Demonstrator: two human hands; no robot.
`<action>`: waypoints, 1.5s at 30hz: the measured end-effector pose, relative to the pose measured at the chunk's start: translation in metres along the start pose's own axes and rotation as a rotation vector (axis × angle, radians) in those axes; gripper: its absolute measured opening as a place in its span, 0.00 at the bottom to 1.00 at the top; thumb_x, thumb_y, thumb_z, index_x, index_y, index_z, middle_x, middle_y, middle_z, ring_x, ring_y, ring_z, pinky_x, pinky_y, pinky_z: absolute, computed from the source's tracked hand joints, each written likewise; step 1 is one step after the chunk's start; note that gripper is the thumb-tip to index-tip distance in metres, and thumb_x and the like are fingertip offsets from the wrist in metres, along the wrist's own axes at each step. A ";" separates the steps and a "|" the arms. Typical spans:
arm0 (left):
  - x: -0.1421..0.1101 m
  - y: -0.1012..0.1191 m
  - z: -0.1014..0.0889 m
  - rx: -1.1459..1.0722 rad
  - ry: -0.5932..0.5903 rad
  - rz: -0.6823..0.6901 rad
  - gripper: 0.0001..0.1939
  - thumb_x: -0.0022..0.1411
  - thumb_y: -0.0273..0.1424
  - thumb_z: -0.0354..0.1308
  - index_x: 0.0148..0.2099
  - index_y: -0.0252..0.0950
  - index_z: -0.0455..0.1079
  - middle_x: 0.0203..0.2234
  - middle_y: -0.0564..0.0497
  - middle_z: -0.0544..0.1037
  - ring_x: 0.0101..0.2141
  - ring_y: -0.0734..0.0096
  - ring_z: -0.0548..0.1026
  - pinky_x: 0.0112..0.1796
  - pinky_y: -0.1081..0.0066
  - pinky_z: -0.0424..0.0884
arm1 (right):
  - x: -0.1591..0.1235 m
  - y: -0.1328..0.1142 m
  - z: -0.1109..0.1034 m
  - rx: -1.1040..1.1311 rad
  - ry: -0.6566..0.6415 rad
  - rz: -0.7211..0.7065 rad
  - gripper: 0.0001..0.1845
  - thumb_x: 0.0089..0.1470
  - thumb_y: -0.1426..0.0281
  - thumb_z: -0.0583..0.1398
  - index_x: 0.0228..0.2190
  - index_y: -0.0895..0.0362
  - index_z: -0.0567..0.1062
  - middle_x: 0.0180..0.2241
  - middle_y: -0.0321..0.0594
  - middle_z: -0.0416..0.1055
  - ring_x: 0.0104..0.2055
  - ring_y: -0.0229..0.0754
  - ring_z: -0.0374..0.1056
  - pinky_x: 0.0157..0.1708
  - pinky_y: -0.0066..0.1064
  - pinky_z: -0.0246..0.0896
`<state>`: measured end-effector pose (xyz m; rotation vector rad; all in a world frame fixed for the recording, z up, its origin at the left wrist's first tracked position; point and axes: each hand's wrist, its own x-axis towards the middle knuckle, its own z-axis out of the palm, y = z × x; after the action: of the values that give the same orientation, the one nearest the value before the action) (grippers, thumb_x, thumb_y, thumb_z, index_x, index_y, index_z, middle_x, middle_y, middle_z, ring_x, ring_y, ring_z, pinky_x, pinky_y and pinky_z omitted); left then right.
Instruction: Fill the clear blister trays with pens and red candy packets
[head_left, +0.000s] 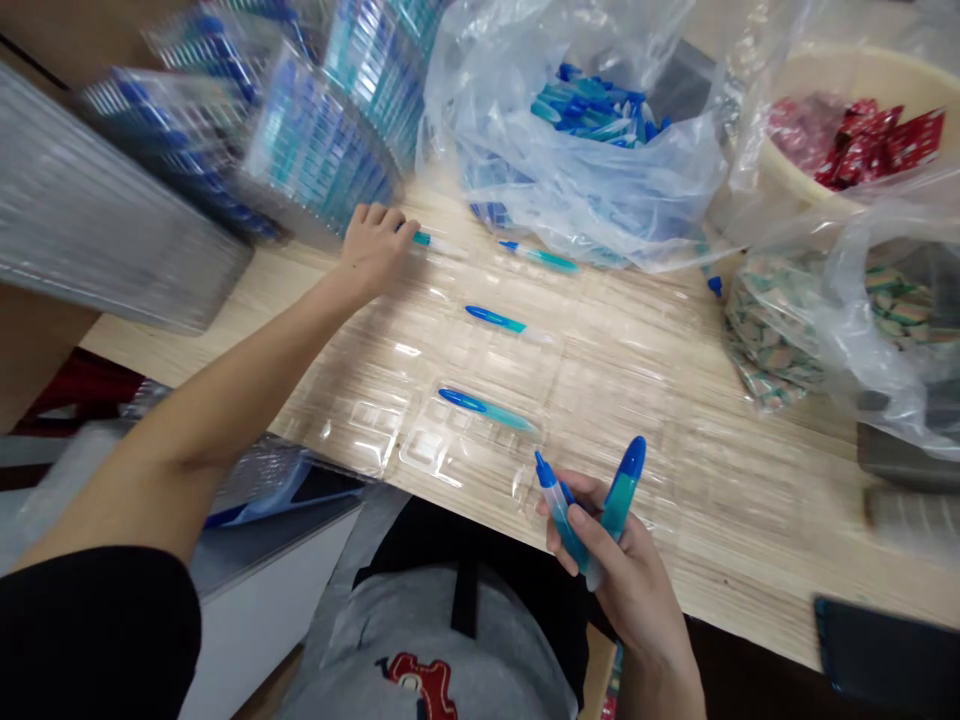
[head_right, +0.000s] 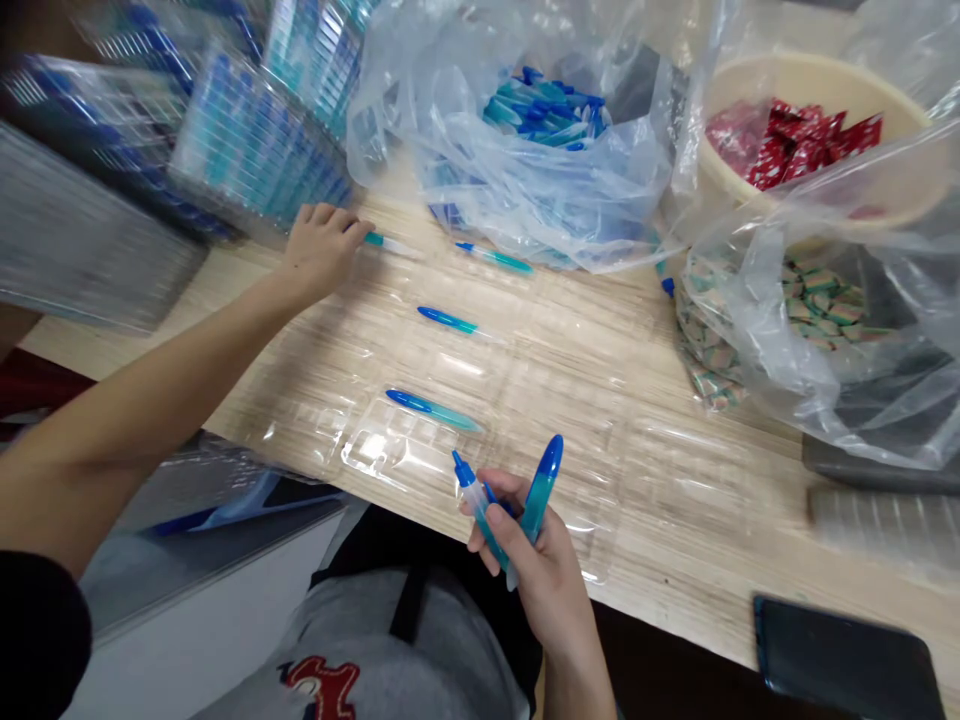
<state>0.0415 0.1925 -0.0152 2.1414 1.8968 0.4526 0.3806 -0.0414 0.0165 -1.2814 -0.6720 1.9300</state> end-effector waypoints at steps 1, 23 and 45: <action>0.001 0.001 0.000 -0.002 0.008 -0.019 0.25 0.62 0.45 0.39 0.54 0.42 0.65 0.49 0.48 0.71 0.58 0.56 0.53 0.57 0.51 0.41 | 0.000 0.001 0.000 -0.001 0.007 0.000 0.18 0.51 0.59 0.66 0.42 0.55 0.75 0.31 0.39 0.73 0.21 0.30 0.61 0.22 0.24 0.55; -0.067 0.003 0.030 0.130 -0.074 -0.146 0.37 0.67 0.53 0.32 0.69 0.36 0.48 0.68 0.43 0.47 0.67 0.51 0.40 0.64 0.49 0.35 | 0.010 -0.005 0.001 0.007 -0.009 -0.016 0.14 0.51 0.62 0.67 0.40 0.51 0.78 0.31 0.39 0.74 0.23 0.32 0.64 0.21 0.22 0.56; -0.063 0.081 -0.010 -0.441 -0.054 0.085 0.24 0.68 0.46 0.43 0.54 0.37 0.70 0.47 0.48 0.77 0.51 0.62 0.73 0.54 0.61 0.67 | 0.011 -0.002 0.019 -0.030 -0.029 -0.150 0.18 0.52 0.65 0.66 0.46 0.48 0.77 0.37 0.38 0.76 0.31 0.36 0.66 0.35 0.30 0.62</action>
<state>0.1055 0.1201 0.0205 1.9194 1.5078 0.7432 0.3609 -0.0321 0.0194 -1.1877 -0.7914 1.8258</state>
